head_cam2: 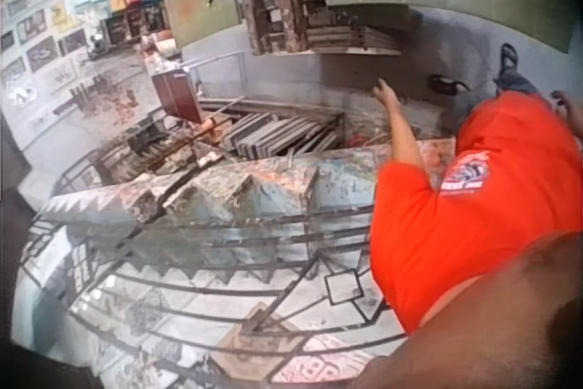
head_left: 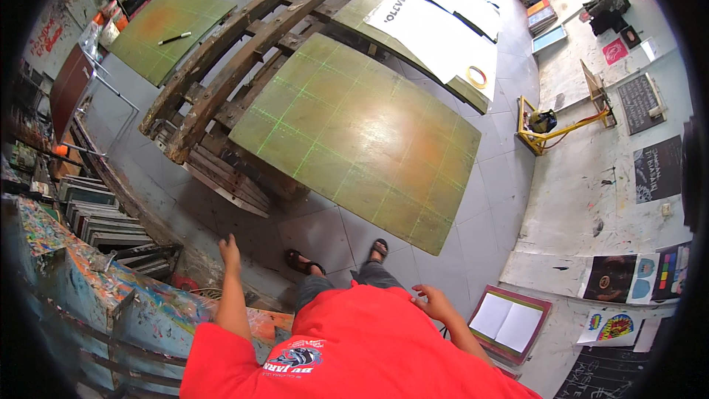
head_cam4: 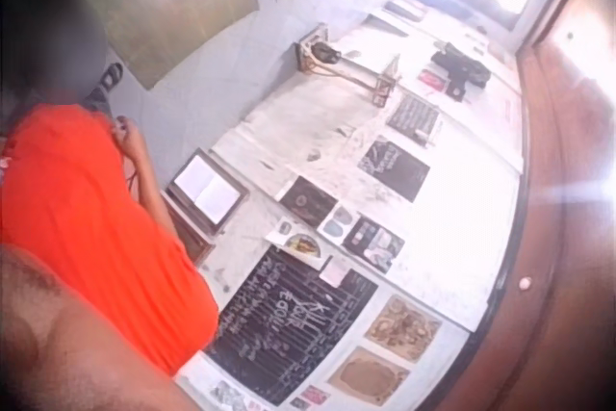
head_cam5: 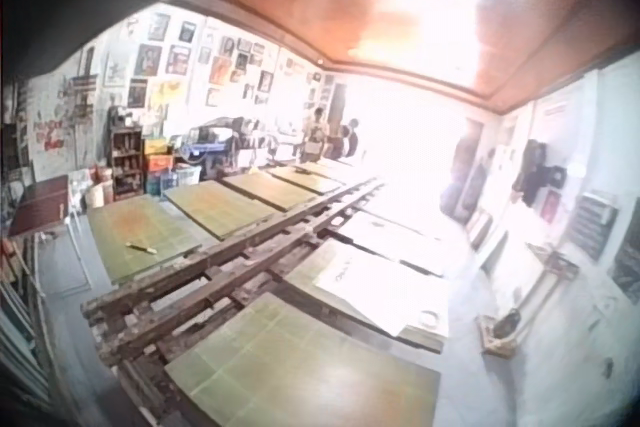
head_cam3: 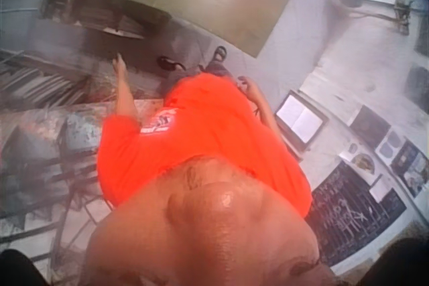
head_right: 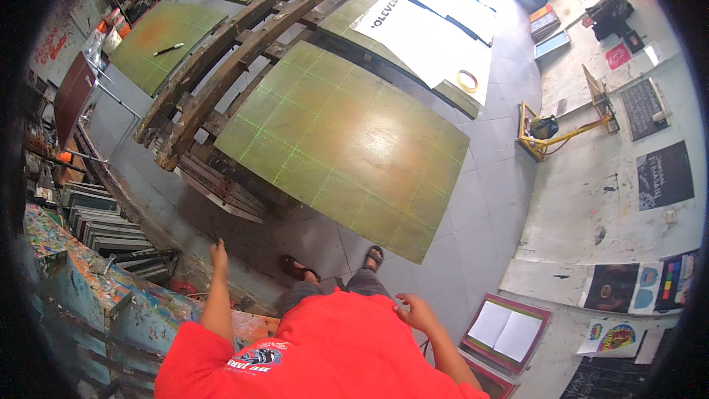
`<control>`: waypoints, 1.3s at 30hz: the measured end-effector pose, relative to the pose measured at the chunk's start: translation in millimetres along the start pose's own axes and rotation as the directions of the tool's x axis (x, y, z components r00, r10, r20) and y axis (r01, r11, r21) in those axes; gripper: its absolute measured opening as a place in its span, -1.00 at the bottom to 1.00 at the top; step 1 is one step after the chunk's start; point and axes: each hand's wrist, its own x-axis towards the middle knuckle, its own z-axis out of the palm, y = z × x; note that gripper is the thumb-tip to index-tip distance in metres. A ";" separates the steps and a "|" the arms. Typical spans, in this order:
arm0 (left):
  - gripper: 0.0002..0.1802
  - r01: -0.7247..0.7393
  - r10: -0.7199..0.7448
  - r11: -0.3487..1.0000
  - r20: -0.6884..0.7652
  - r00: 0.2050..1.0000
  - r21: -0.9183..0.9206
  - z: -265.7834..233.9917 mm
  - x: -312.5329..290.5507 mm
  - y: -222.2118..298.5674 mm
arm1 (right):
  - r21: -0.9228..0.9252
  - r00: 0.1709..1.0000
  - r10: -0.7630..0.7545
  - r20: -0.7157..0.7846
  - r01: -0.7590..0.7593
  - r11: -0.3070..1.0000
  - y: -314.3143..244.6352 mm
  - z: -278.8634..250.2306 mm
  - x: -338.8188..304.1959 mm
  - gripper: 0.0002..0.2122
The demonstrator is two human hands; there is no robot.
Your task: The person organizes and aligns various printed artwork sheets on a production table, using masking tape to secure some of the papers.
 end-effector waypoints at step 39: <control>-0.57 -0.770 0.770 0.636 0.114 0.628 -0.052 467.7 -386.9 450.8 | -0.091 0.847 -0.510 -0.148 0.502 0.860 112.4 -466.0 242.8 -0.68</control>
